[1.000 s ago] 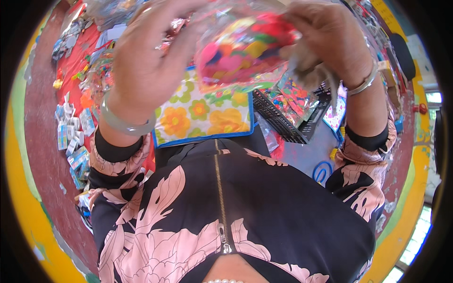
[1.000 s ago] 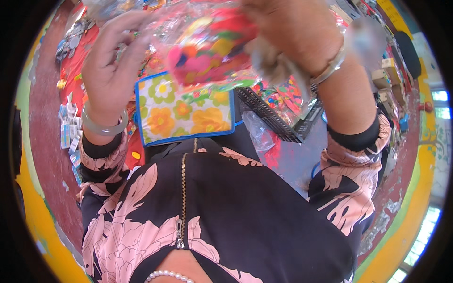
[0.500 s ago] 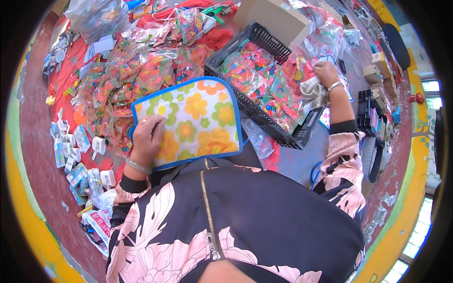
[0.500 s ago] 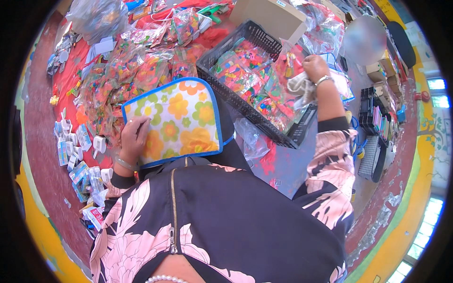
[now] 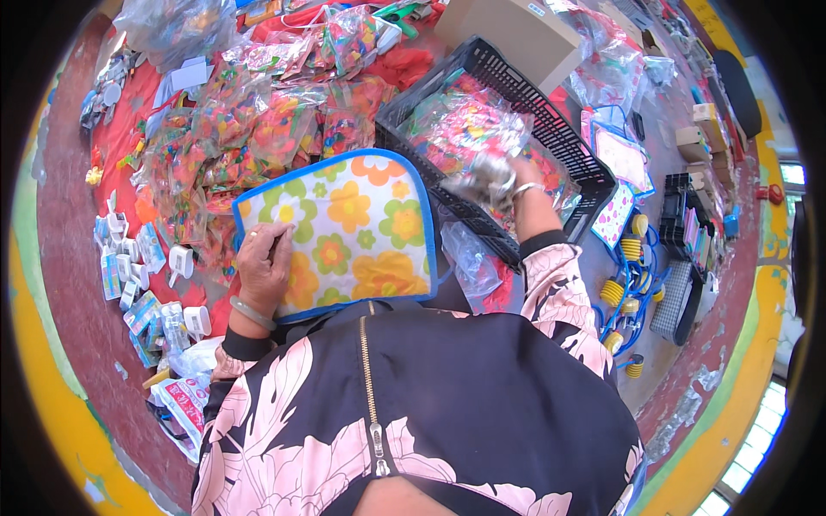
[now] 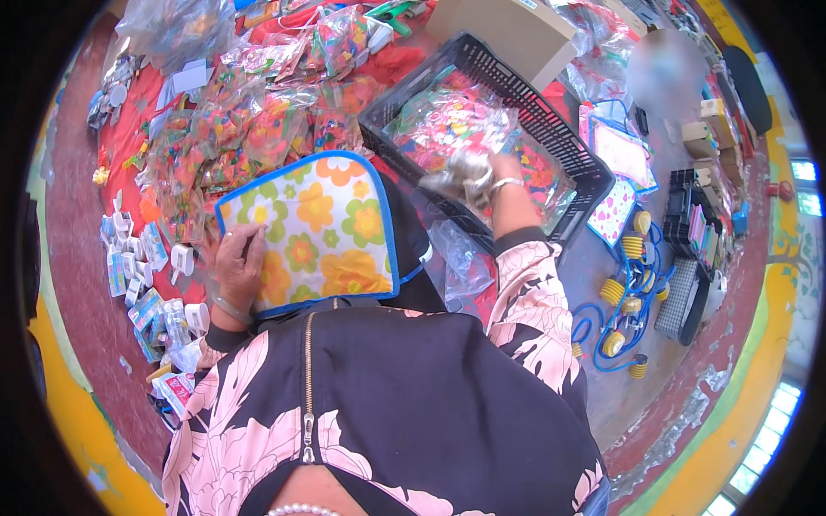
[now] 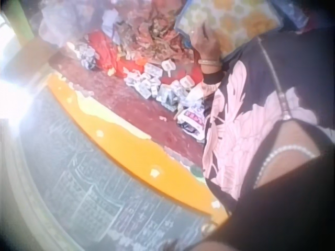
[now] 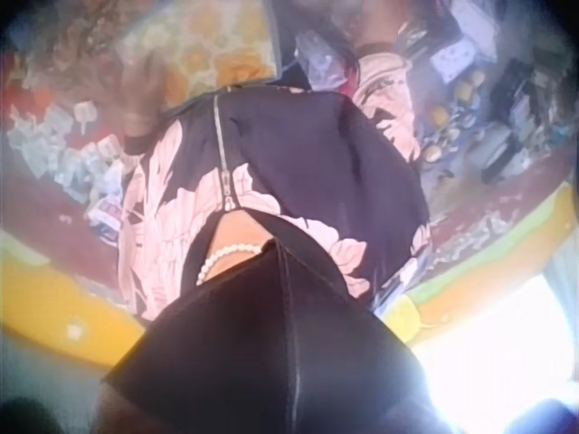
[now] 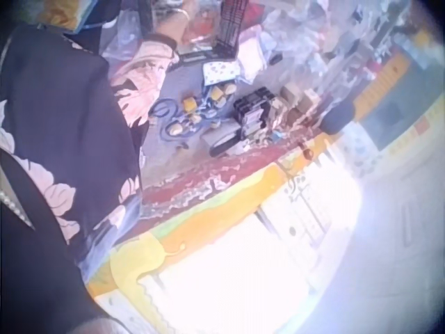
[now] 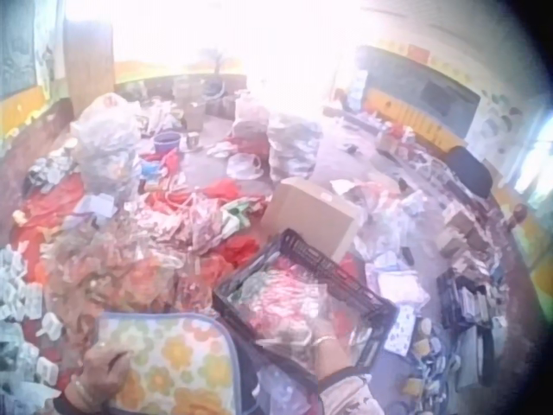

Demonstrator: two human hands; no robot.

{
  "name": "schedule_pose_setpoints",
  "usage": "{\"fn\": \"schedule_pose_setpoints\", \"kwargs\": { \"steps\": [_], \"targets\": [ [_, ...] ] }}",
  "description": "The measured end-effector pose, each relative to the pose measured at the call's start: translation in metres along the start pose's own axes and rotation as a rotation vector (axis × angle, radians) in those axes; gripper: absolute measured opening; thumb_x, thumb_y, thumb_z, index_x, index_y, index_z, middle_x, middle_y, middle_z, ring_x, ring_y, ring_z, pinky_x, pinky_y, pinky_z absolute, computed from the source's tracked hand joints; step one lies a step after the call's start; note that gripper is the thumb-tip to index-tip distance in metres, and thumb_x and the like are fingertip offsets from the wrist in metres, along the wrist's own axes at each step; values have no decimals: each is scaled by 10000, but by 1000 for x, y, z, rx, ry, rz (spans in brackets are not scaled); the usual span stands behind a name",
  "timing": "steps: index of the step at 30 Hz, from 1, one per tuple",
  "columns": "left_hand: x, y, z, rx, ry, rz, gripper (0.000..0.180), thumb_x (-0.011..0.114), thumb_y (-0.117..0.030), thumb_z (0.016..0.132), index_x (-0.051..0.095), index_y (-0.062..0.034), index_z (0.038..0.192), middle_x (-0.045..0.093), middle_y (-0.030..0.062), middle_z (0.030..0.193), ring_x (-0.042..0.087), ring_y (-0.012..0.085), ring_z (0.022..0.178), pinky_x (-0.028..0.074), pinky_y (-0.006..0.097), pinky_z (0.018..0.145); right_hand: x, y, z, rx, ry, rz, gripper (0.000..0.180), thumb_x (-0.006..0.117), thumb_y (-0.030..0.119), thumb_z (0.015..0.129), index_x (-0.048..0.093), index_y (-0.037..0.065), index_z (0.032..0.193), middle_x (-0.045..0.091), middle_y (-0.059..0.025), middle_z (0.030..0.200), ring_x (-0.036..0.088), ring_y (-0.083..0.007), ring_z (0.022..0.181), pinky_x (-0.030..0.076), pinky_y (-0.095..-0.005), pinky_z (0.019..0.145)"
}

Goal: The person sits on the floor and repeatedly wipes the surface of small, colorful plastic pouches using a cloth. They pick up each pouch, wipe it, and place it into a black plastic basket.

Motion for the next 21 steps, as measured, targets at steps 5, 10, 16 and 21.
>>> {"fn": "schedule_pose_setpoints", "kwargs": {
  "steps": [5, 10, 16, 21],
  "targets": [
    [0, 0, -4, 18, -27, 23, 93, 605, 13, 819, 632, 9, 909, 619, 131, 792, 586, 267, 726, 461, 329, 655, 20, -35, -59, 204, 138, -304, 324, 684, 168, 777, 635, -22, 1034, 664, -108, 899, 641, -250, 776, 506, -409, 661],
    [-2, 2, -3, 41, -17, -20, 85, 612, 0, 813, 636, 5, 894, 619, 135, 782, 593, 274, 721, 464, 333, 651, -6, -40, -66, 374, 172, 562, 207, 656, 146, 797, 668, -34, 899, 668, -100, 876, 635, -206, 744, 496, -370, 627],
    [-7, 9, -7, 83, -59, -91, 92, 619, -48, 805, 632, -12, 889, 609, 145, 780, 596, 298, 729, 468, 362, 659, -97, 249, -201, -487, -46, 586, 215, 535, 168, 924, 643, -11, 973, 640, -60, 753, 587, -124, 690, 476, -259, 627],
    [-11, 16, -12, 95, -44, -184, 101, 581, -95, 860, 632, -10, 885, 606, 145, 793, 585, 293, 746, 463, 361, 672, -62, 366, -361, -1289, -259, 35, 212, 582, 47, 819, 664, 45, 1014, 661, -68, 839, 614, -180, 735, 482, -299, 708]
  ]
}}
Point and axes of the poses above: each hand's wrist, its own z-axis towards the middle knuckle, its own x-axis out of the palm, y = z × x, the point moved 6 cm from there along z, towards the middle knuckle
